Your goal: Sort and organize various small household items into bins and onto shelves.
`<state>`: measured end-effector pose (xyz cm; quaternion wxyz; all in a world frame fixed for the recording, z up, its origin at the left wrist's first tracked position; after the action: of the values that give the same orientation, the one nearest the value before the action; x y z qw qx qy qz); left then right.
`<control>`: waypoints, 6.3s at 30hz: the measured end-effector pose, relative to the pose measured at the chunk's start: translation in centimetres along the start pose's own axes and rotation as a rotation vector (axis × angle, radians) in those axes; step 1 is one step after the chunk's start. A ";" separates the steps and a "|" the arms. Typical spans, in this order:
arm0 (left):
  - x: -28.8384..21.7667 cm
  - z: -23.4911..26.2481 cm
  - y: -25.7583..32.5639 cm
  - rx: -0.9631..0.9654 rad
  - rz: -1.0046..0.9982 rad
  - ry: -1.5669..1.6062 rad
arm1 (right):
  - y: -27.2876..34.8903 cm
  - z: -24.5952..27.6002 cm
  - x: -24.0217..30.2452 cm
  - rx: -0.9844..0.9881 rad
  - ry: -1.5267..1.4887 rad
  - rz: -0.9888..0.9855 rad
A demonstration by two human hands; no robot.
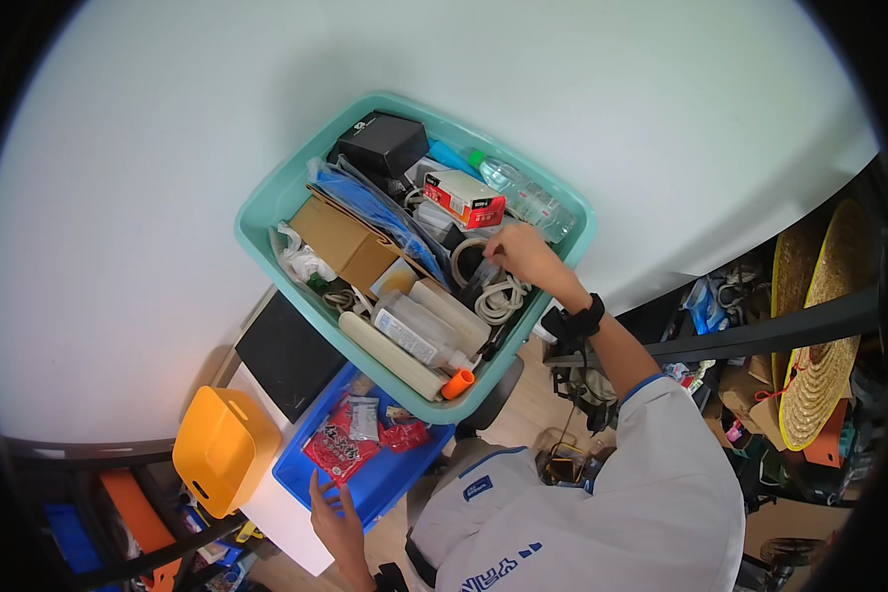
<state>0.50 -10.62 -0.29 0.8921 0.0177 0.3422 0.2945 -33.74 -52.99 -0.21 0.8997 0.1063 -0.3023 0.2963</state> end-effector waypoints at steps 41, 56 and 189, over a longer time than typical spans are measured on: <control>14.1 -17.3 -13.8 0.033 -0.074 -0.412 | 16.9 -16.3 29.2 0.433 -0.105 0.251; 12.5 -6.8 -5.6 0.623 0.171 1.031 | 11.5 -22.5 27.7 0.317 -0.357 0.131; 46.1 19.7 -14.4 -0.341 0.350 0.540 | -11.2 -56.9 48.7 0.378 -0.103 0.247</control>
<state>47.49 5.62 -16.23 0.6957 -0.1516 0.5031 0.4898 31.59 -18.07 -15.97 0.8039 0.2503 -0.2978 0.4499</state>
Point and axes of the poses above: each hand's wrist, its own y-axis away from the middle knuckle, its own z-axis out of the back of the hand, x = y × z, the point moved 7 cm from there along -y, towards the middle knuckle, and after that the axes turned 11 degrees about x, right-handed, at the moved point
